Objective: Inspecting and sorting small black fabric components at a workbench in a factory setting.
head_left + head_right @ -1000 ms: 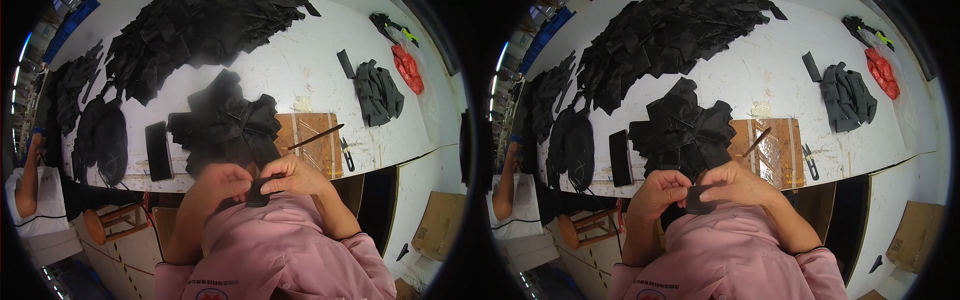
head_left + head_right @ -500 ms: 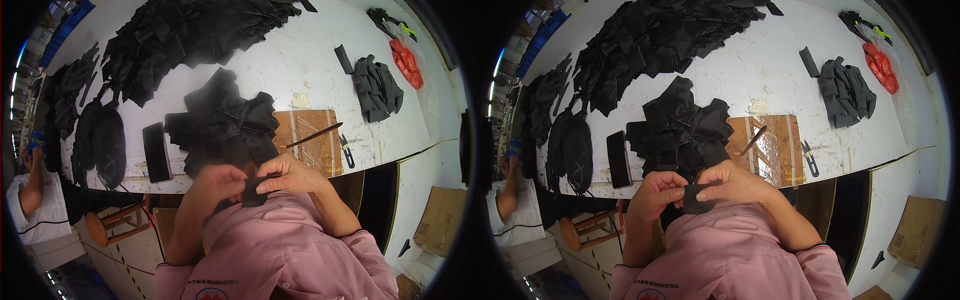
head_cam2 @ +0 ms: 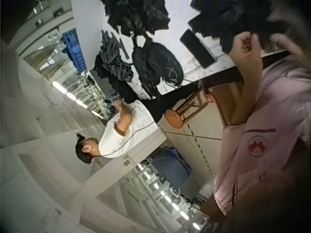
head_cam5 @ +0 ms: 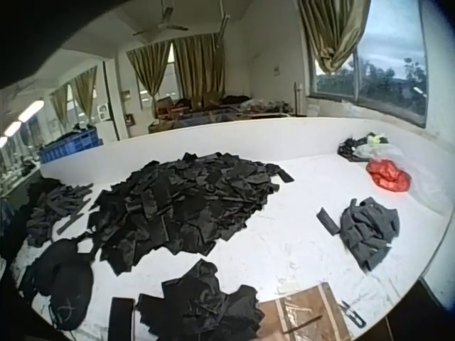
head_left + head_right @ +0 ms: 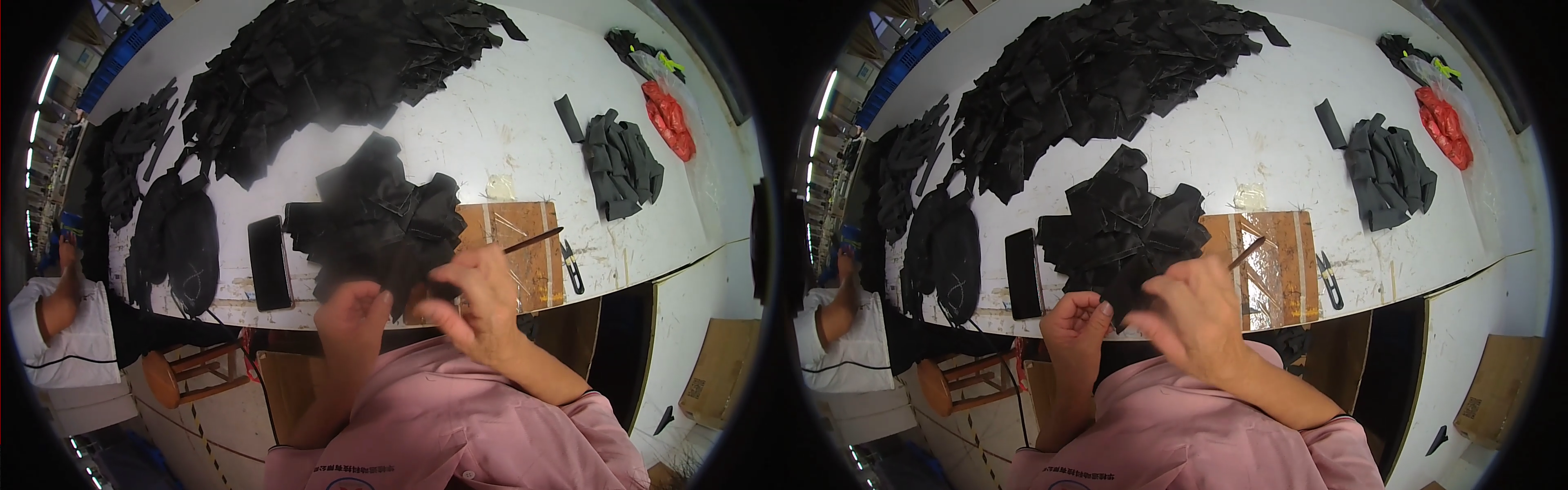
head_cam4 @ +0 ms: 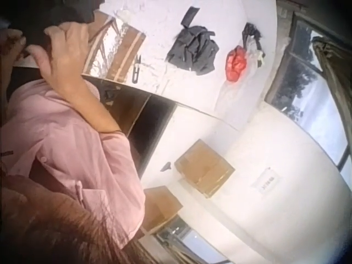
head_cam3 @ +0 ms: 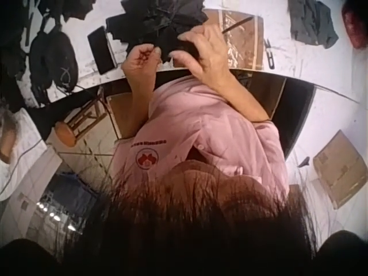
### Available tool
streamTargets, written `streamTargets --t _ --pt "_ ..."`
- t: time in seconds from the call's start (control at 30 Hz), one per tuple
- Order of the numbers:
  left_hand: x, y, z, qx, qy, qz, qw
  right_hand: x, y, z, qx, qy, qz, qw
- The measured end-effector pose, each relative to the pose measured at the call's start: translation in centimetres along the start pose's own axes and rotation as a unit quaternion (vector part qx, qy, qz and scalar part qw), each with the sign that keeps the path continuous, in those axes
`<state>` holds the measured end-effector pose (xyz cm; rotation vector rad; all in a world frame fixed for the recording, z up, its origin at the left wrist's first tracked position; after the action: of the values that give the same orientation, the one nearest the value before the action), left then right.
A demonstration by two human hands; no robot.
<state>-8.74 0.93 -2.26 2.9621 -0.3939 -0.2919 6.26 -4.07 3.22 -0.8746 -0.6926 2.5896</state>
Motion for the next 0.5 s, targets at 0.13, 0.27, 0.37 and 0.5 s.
streamTargets --t 0.13,0.27,0.37,0.5 --pt "1.7 0.4 -0.9 0.084 -0.017 -0.01 0.996 2.9 1.4 -2.0 0.207 -0.238 0.079 0.946" --pt "2.3 1.4 -1.2 0.223 -0.196 -0.104 0.949 3.2 1.6 -3.1 0.166 -0.212 0.069 0.961" --pt "2.1 2.1 -1.6 0.284 -0.268 -0.192 0.9 3.6 2.0 -1.9 0.074 -0.058 0.015 0.995" --pt "2.1 0.0 2.1 -0.042 0.17 -0.034 0.984 3.2 2.0 -3.4 0.131 -0.09 -0.012 0.987"
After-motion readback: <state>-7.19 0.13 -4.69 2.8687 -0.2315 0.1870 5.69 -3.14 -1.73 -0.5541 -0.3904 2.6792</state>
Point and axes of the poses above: each hand's wrist, its own y-axis away from the middle knuckle, its own x-axis out of the palm, z = x × y, the point moved 6 cm from there along -y, towards the middle knuckle, and after that the axes turned 6 degrees about -y, right-handed, at the moved point
